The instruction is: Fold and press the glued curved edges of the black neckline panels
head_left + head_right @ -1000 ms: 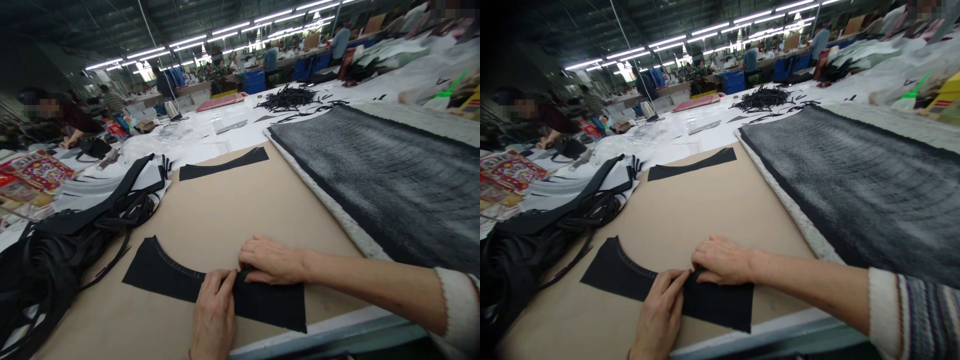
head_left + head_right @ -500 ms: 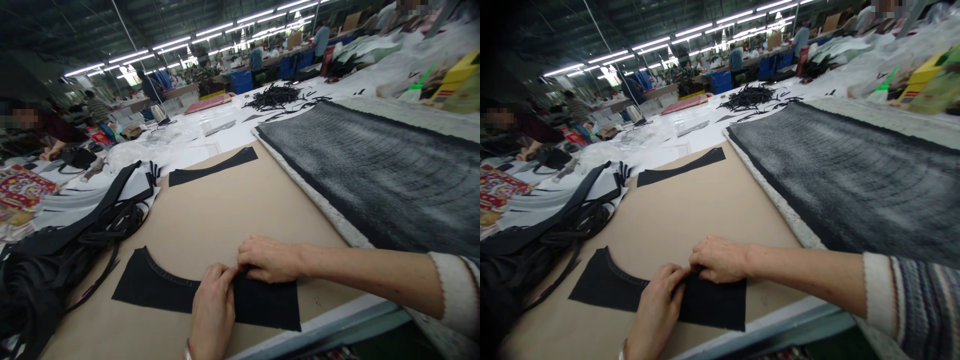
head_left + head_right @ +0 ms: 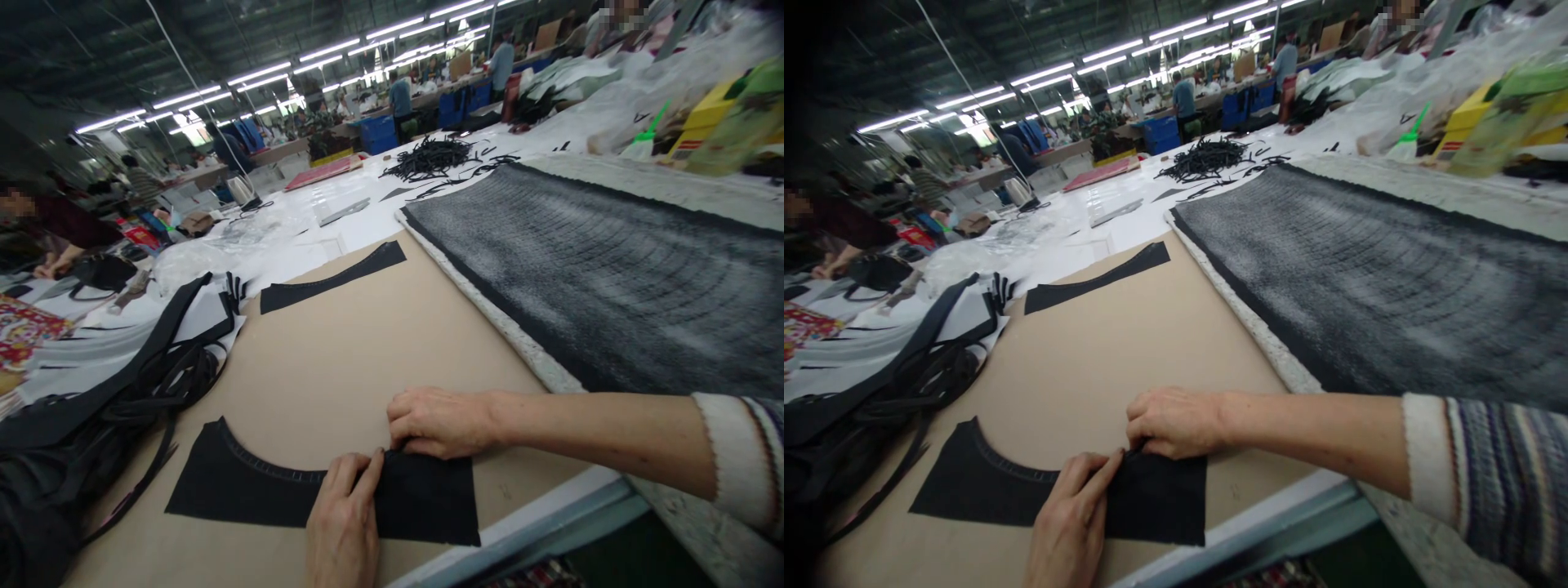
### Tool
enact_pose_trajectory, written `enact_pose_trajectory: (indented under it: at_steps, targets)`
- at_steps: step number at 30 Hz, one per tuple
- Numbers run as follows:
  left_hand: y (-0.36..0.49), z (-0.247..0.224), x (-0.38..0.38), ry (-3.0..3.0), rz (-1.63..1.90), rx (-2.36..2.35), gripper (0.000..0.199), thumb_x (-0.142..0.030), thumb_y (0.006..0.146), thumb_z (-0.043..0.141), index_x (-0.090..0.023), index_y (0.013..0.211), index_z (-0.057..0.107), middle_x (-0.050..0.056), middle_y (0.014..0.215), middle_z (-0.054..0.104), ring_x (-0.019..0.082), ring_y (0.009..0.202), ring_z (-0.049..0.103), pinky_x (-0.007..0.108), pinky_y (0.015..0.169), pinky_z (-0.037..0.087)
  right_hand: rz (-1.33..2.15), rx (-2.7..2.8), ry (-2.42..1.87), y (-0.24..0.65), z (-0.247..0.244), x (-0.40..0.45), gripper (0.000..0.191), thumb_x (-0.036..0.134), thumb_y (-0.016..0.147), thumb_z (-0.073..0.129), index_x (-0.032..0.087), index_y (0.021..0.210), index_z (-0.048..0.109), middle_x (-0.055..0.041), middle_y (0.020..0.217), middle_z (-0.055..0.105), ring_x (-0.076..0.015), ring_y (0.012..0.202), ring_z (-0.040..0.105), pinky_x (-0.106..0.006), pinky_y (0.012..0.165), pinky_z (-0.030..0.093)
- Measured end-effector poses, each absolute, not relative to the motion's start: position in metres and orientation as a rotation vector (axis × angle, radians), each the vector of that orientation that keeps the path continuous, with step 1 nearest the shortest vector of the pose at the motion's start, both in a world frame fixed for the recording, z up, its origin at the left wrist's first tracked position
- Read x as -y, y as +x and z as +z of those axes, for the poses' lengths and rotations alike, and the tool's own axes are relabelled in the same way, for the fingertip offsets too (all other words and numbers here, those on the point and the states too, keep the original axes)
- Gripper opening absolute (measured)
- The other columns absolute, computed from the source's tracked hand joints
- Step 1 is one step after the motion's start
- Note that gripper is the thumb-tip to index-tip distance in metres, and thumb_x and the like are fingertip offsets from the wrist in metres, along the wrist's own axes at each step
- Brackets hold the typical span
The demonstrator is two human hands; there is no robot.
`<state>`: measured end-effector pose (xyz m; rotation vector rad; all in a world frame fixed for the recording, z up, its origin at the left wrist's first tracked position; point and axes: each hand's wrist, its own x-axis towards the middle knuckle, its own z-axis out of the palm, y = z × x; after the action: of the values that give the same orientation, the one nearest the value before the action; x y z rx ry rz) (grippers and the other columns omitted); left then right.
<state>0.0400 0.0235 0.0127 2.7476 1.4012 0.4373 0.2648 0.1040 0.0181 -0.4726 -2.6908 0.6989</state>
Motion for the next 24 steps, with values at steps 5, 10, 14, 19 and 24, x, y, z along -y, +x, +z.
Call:
enact_pose_trajectory:
  at_steps: [5, 10, 14, 19, 24]
  targets:
    - [0.038, 0.011, -0.024, 2.803, 0.357, -1.377, 0.044, -0.007, 0.086, 0.042, -0.020, 0.126, 0.055, 0.005, 0.091, 0.063, 0.015, 0.085, 0.059, 0.025, 0.077, 0.054, 0.528, 2.742, -0.425, 0.269, 0.017, -0.102, 0.008, 0.016, 0.088, 0.058, 0.017, 0.094, 0.063, -0.0033, 0.087, 0.060, -0.0164, 0.085, 0.054, -0.029, 0.074, 0.039]
    - [0.033, -0.003, -0.016, 3.008, 0.260, -1.363, 0.055, -0.006, 0.083, 0.041, -0.022, 0.136, 0.045, 0.005, 0.104, 0.065, 0.018, 0.096, 0.059, 0.028, 0.083, 0.052, 0.393, 2.760, -0.438, 0.271, 0.013, -0.098, 0.008, 0.019, 0.092, 0.052, 0.019, 0.091, 0.060, -0.0016, 0.087, 0.058, -0.0157, 0.083, 0.050, -0.031, 0.067, 0.033]
    - [0.031, -0.014, -0.002, 3.187, 0.270, -1.467, 0.057, -0.001, 0.078, 0.037, -0.015, 0.132, 0.048, 0.006, 0.125, 0.060, 0.022, 0.116, 0.051, 0.033, 0.094, 0.043, 0.306, 2.769, -0.443, 0.271, 0.010, -0.094, 0.005, 0.018, 0.089, 0.052, 0.019, 0.087, 0.057, -0.0012, 0.086, 0.057, -0.0160, 0.081, 0.047, -0.033, 0.069, 0.031]
    - [0.025, -0.008, 0.000, 3.291, 0.345, -1.330, 0.052, -0.005, 0.078, 0.040, -0.007, 0.129, 0.049, 0.008, 0.124, 0.061, 0.019, 0.116, 0.051, 0.031, 0.094, 0.041, 0.244, 2.785, -0.440, 0.271, 0.011, -0.092, 0.003, 0.016, 0.084, 0.055, 0.018, 0.083, 0.054, -0.0015, 0.085, 0.056, -0.0165, 0.080, 0.046, -0.034, 0.069, 0.029]
    - [0.040, 0.005, -0.010, 3.016, 0.565, -1.520, 0.039, -0.016, 0.084, 0.052, -0.018, 0.123, 0.053, 0.009, 0.117, 0.061, 0.021, 0.108, 0.056, 0.034, 0.088, 0.049, 0.219, 2.785, -0.459, 0.271, 0.013, -0.090, 0.002, 0.018, 0.088, 0.053, 0.018, 0.086, 0.053, -0.0020, 0.086, 0.056, -0.0166, 0.080, 0.048, -0.033, 0.068, 0.029]
